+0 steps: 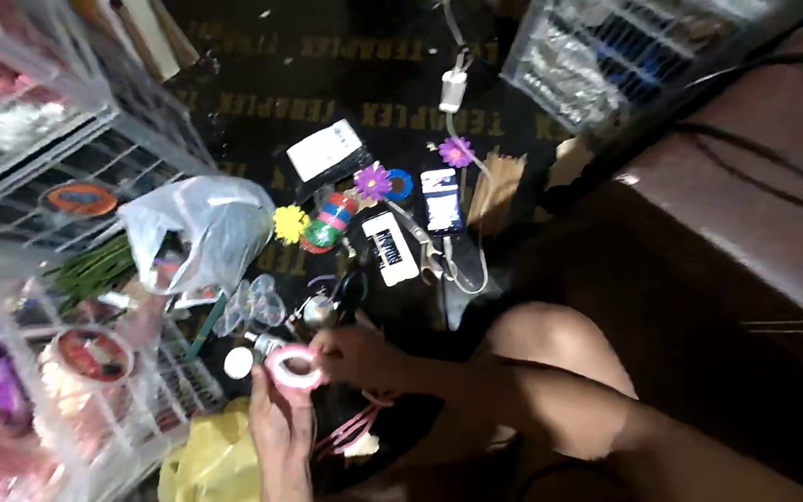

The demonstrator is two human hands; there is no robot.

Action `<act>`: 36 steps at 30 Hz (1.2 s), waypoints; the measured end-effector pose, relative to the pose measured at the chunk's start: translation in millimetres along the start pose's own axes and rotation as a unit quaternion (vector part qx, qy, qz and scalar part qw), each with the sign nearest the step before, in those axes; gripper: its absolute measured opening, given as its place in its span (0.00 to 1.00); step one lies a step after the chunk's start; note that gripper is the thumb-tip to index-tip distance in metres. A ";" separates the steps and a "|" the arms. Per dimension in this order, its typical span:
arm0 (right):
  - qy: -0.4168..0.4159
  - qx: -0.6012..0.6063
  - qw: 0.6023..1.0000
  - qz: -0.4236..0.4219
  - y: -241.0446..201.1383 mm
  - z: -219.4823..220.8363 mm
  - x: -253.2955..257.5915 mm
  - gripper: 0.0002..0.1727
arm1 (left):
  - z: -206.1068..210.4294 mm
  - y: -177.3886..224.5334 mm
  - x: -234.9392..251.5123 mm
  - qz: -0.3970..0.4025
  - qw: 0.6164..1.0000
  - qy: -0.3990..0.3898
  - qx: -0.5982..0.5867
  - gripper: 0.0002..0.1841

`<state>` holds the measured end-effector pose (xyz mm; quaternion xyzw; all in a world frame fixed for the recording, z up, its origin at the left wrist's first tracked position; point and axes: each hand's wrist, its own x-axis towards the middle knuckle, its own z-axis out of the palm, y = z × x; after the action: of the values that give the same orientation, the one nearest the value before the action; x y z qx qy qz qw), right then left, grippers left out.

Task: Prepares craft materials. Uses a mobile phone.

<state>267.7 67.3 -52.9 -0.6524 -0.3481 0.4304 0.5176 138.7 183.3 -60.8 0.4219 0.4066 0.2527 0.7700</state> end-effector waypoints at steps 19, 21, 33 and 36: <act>0.131 -0.147 0.980 0.031 9.2 -53.7 7.7 0.15 | -70.1 -60.0 27.0 -0.171 0.933 0.004 0.317 0.15; 0.147 -0.129 0.980 0.019 4.0 -59.1 0.3 0.14 | -70.6 -68.4 29.8 -0.161 0.919 -0.017 0.359 0.15; -0.349 -0.465 0.783 0.223 16.2 94.0 -89.1 0.16 | -79.0 -74.1 35.2 -0.095 0.809 -0.018 0.579 0.16; -0.254 -0.504 0.778 0.275 42.1 109.3 -86.9 0.16 | -84.2 -77.0 38.3 -0.088 0.792 -0.008 0.605 0.18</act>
<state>133.7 20.9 -86.7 -0.7550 -0.4398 0.4679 -0.1326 92.3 209.1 -168.9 0.7656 0.5060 -0.1170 0.3798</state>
